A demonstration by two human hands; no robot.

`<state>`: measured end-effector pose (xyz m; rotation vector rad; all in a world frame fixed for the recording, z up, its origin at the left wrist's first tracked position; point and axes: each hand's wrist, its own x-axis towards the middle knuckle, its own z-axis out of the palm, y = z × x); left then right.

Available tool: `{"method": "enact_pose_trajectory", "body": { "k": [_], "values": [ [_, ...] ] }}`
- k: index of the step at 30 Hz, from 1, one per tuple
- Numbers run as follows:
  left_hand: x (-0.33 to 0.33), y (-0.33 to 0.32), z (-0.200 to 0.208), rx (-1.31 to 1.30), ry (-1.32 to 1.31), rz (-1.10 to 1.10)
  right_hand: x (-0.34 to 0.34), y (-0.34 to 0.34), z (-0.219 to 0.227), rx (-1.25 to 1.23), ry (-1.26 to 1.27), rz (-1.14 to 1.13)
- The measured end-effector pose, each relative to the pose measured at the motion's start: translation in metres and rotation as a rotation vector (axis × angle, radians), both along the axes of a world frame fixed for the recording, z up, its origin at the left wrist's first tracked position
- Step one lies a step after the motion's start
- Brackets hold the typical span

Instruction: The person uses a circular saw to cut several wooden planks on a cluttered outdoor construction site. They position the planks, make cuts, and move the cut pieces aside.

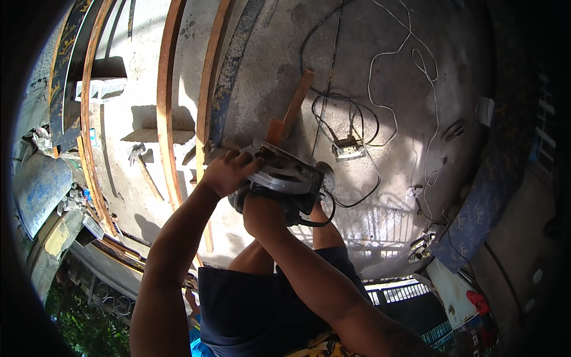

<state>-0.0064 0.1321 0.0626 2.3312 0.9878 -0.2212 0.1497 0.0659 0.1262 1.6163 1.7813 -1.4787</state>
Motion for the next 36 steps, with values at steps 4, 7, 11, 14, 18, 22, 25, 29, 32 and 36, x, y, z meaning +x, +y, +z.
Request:
{"method": "enact_pose_trajectory", "body": {
  "k": [4, 7, 11, 14, 18, 22, 25, 29, 32, 36],
  "values": [
    [-0.002, -0.001, -0.003, 0.015, -0.023, 0.011, -0.001, -0.002, -0.003, 0.001, 0.009, -0.009],
    [-0.002, -0.003, -0.006, 0.033, -0.038, 0.02, -0.002, -0.005, -0.006, 0.026, 0.007, -0.008],
    [-0.003, -0.003, -0.01, 0.043, -0.04, 0.019, -0.002, -0.006, -0.01, 0.049, 0.011, -0.017],
    [-0.001, 0.003, -0.009, 0.055, -0.047, 0.016, 0.0, -0.004, -0.014, 0.048, 0.012, -0.007],
    [0.002, 0.008, -0.009, 0.065, -0.033, 0.033, 0.003, 0.008, -0.012, 0.005, 0.017, 0.028],
    [0.002, 0.008, -0.008, 0.066, 0.013, 0.026, 0.004, 0.01, -0.015, -0.029, 0.033, 0.015],
    [0.005, 0.009, -0.008, 0.043, 0.051, 0.02, 0.006, 0.011, -0.019, -0.024, 0.042, 0.057],
    [0.005, 0.01, -0.013, 0.05, 0.078, 0.01, 0.008, 0.016, -0.02, -0.074, 0.055, 0.065],
    [0.008, 0.012, -0.012, 0.035, 0.101, 0.006, 0.011, 0.018, -0.022, -0.091, 0.063, 0.066],
    [0.007, 0.014, -0.013, 0.019, 0.119, 0.021, 0.01, 0.02, -0.026, -0.087, 0.066, 0.073]
  ]
}}
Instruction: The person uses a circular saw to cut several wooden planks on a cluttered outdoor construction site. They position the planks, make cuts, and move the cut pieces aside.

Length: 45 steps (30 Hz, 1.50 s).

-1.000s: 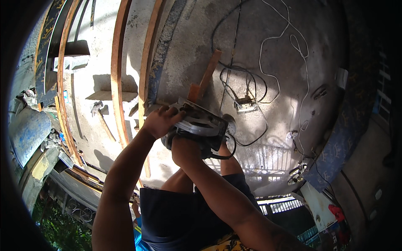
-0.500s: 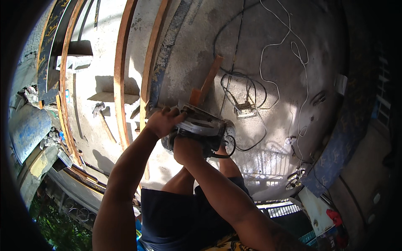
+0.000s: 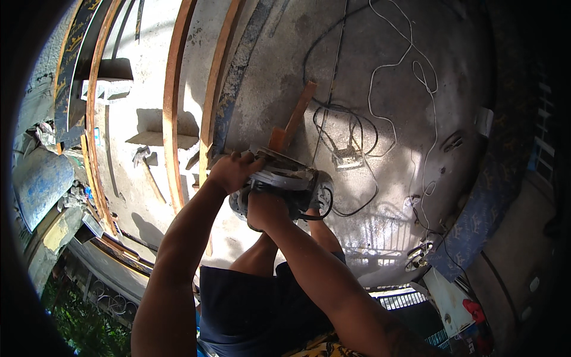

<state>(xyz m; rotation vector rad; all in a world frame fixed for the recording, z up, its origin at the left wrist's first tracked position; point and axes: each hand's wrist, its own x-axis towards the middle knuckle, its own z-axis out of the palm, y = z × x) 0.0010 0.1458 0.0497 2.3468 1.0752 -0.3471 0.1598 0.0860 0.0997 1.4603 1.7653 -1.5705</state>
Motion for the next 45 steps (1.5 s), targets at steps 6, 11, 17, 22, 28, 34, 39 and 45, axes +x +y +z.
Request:
{"method": "enact_pose_trajectory", "body": {
  "k": [6, 11, 17, 22, 28, 34, 39, 45],
  "values": [
    [0.0, 0.0, -0.003, 0.018, 0.041, -0.021, 0.001, 0.002, -0.008, -0.017, 0.003, 0.048],
    [0.002, 0.002, -0.002, 0.003, 0.046, -0.011, 0.002, 0.002, -0.009, -0.034, 0.001, 0.035],
    [0.005, 0.004, 0.002, -0.016, 0.077, -0.012, 0.006, 0.002, -0.012, -0.029, 0.021, 0.044],
    [0.011, 0.008, 0.005, -0.078, 0.139, -0.012, 0.011, 0.005, -0.011, -0.04, 0.039, 0.028],
    [0.015, 0.016, 0.007, -0.176, 0.218, -0.038, 0.011, 0.01, -0.013, -0.034, 0.028, 0.05],
    [0.008, 0.012, -0.006, -0.071, 0.153, 0.007, 0.011, 0.013, -0.02, -0.006, 0.05, 0.087],
    [0.008, 0.024, -0.021, -0.047, 0.198, -0.045, -0.008, 0.019, -0.03, 0.015, 0.033, 0.06],
    [0.001, 0.022, 0.016, -0.043, 0.24, -0.114, -0.006, 0.0, -0.013, 0.071, 0.06, -0.012]
  ]
}}
